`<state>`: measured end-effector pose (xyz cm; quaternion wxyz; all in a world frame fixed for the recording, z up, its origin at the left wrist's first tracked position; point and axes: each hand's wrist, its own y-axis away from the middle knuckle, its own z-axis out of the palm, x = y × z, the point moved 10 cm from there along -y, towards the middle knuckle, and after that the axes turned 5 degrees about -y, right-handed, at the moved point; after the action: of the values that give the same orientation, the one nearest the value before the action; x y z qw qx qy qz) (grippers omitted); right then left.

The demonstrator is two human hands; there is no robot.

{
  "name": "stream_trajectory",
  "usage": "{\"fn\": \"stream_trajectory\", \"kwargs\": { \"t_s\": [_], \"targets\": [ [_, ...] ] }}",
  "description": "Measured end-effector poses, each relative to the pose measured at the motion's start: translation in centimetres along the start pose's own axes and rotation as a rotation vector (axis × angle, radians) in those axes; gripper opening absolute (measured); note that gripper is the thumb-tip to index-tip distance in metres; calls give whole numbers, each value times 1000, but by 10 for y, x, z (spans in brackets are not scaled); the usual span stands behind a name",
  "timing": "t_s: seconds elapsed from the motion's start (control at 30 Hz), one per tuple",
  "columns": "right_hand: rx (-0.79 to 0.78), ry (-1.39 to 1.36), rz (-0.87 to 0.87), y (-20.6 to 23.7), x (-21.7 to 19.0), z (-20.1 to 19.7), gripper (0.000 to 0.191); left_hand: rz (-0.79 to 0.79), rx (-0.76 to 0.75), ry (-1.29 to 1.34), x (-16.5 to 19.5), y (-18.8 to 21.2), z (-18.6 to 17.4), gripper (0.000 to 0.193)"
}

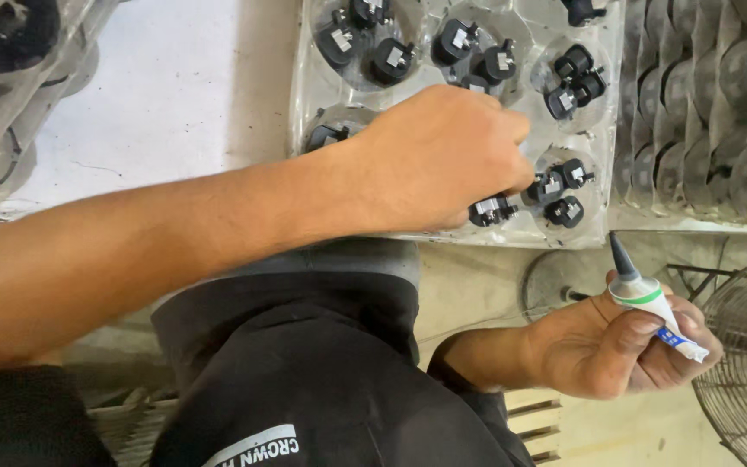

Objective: The person sits at a workbench and applies adhesive from a squeeze tube to small black electrical plug components held in blister trays. They pick each component, dispense glue onto its metal contacts, and place it back into the tray, repeating the process across many parts.

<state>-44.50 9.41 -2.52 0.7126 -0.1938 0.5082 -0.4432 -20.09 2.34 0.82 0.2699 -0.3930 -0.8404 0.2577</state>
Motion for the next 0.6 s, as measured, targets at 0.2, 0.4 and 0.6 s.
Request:
{"fn": "stream_trajectory", "kwargs": {
  "t_s": [0.2, 0.4, 0.6],
  "targets": [
    [35, 56, -38, 6, -1, -25, 35, 39, -354, -193, -9, -15, 76, 4],
    [-14, 24, -67, 8, 5, -38, 38, -34, -469, -102, -13, -13, 86, 12],
    [44, -95, -45, 8, 11, -47, 34, -150, -298, -54, -24, -28, 63, 19]
  ]
}}
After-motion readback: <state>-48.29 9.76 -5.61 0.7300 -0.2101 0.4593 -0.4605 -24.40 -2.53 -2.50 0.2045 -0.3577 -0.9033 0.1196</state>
